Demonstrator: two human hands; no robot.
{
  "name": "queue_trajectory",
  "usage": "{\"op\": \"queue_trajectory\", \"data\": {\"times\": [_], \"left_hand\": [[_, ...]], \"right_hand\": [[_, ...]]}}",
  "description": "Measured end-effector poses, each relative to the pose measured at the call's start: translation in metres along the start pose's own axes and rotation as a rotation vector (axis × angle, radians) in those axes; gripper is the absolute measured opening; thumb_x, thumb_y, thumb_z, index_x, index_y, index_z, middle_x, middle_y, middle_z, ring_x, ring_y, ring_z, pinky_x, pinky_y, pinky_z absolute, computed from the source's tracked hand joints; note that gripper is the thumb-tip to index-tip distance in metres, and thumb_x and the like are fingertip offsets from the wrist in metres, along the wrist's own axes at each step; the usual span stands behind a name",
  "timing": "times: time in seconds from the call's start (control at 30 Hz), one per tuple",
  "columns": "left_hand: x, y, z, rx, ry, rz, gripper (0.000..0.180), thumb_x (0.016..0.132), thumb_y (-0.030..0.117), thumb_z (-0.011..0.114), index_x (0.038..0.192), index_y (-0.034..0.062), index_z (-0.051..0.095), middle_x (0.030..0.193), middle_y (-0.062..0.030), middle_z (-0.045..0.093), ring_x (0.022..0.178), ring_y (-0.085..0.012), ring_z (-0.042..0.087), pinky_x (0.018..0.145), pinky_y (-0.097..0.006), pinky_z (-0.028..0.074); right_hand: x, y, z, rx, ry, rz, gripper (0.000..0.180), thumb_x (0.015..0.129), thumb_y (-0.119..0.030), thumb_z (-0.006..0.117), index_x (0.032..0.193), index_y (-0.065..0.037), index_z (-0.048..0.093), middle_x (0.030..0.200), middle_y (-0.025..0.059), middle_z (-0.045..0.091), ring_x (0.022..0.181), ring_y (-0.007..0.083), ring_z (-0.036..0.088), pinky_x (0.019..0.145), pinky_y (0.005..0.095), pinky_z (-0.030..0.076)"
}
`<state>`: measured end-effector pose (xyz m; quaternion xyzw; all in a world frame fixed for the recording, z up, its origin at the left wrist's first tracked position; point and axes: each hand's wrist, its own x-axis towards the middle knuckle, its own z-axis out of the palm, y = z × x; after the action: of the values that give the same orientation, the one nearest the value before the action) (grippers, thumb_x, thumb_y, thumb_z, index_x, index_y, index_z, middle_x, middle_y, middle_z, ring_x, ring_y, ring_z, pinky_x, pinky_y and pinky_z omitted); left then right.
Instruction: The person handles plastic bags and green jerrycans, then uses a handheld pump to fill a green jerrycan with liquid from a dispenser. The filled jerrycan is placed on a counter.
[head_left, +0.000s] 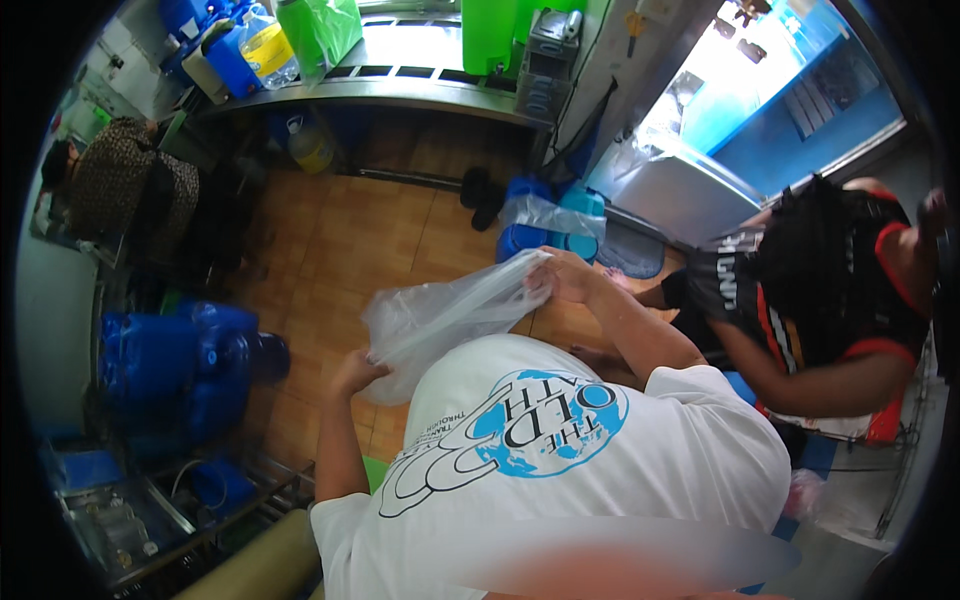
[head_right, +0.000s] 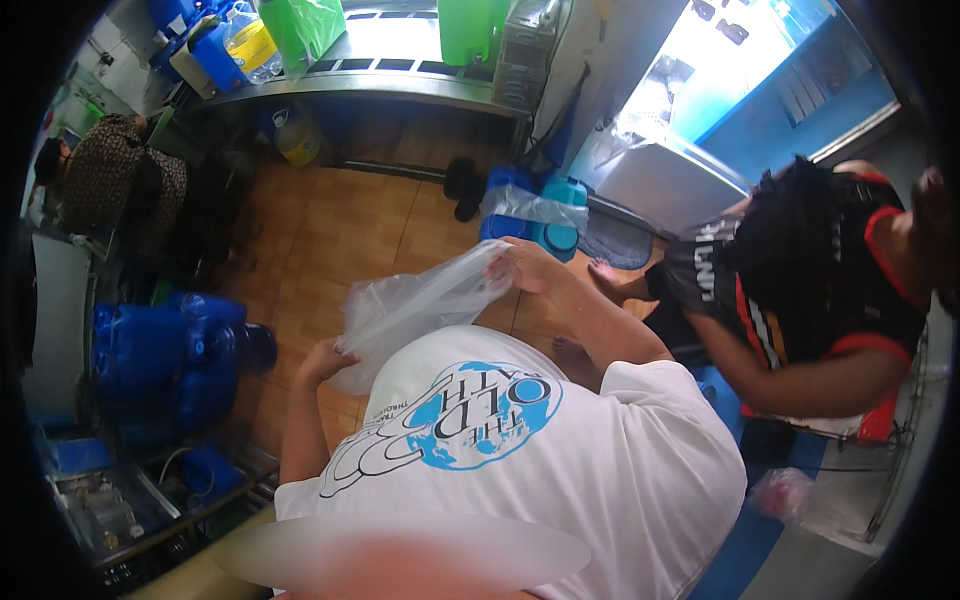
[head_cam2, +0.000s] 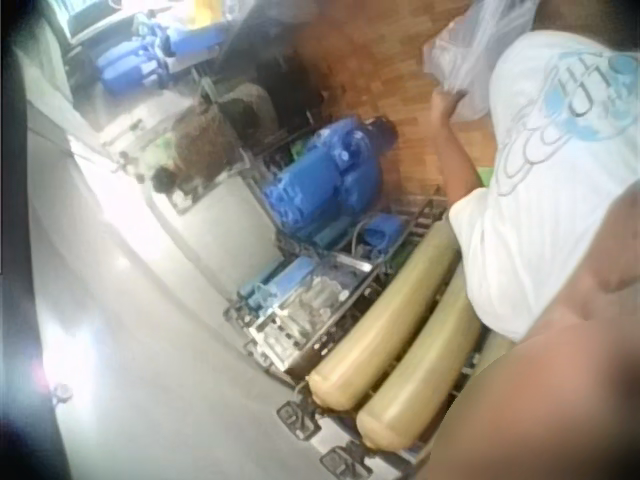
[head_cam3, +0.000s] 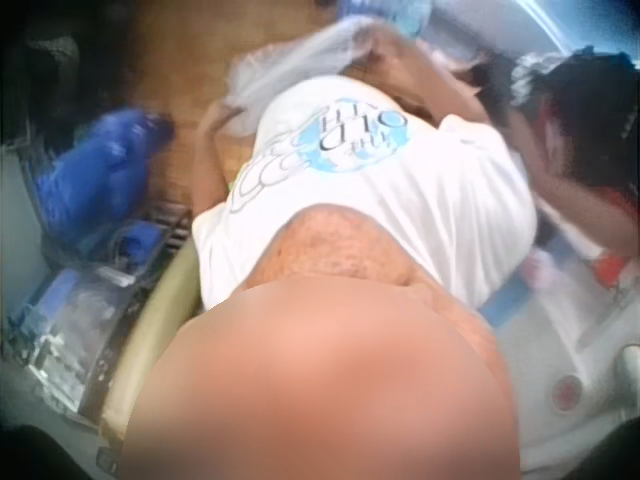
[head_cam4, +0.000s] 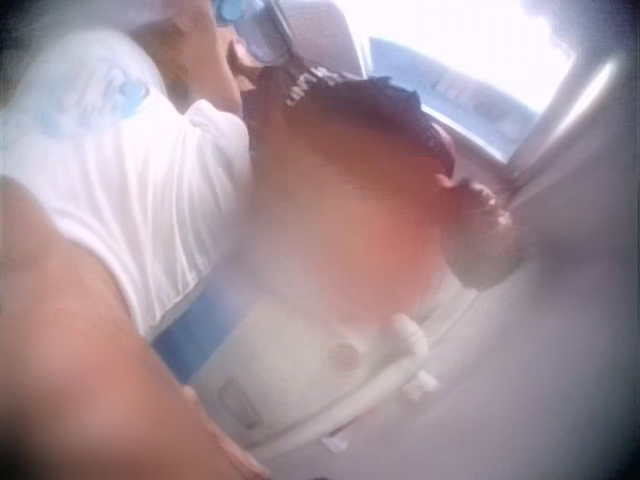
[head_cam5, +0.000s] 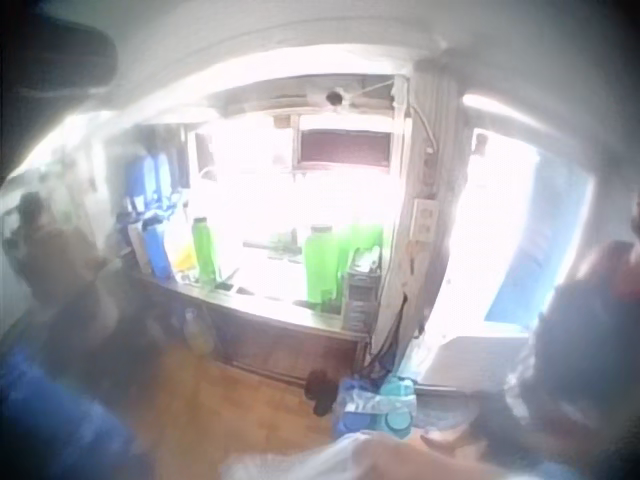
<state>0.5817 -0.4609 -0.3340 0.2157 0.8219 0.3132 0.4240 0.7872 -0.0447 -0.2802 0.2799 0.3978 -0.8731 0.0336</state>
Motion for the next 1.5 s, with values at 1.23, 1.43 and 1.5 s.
{"op": "queue_trajectory", "data": {"times": [1.23, 1.43, 1.5], "left_hand": [[0.586, 0.251, -0.436, -1.192, -0.300, 0.119, 0.030, 0.094, 0.038, 0.058, 0.105, 0.0111, 0.064, 0.097, -0.0033, 0.067, 0.086, -0.0183, 0.065, 0.073, -0.039, 0.053], [0.617, 0.333, -0.494, -1.420, -0.340, 0.338, 0.035, 0.089, 0.031, 0.064, 0.113, 0.0067, 0.058, 0.095, -0.0022, 0.064, 0.086, -0.0136, 0.062, 0.076, -0.030, 0.052], [0.610, 0.329, -0.524, -1.280, -0.507, 0.578, 0.037, 0.088, 0.030, 0.065, 0.116, 0.0063, 0.056, 0.091, -0.0010, 0.062, 0.082, -0.0117, 0.060, 0.073, -0.026, 0.051]], "right_hand": [[0.480, -0.310, 0.040, -1.523, 0.440, 0.090, 0.025, 0.080, -0.030, 0.067, 0.093, -0.008, 0.070, 0.095, 0.0167, 0.069, 0.091, 0.0368, 0.064, 0.083, 0.0424, 0.050], [0.571, -0.423, 0.027, -1.081, 0.449, -0.111, 0.019, 0.090, -0.015, 0.055, 0.080, -0.004, 0.067, 0.066, 0.0067, 0.064, 0.056, 0.0160, 0.060, 0.051, 0.0310, 0.048], [0.581, -0.462, 0.037, -0.469, 0.387, -0.182, 0.024, 0.094, -0.017, 0.047, 0.086, -0.006, 0.067, 0.072, 0.0076, 0.065, 0.058, 0.0162, 0.061, 0.053, 0.0310, 0.049]]}}
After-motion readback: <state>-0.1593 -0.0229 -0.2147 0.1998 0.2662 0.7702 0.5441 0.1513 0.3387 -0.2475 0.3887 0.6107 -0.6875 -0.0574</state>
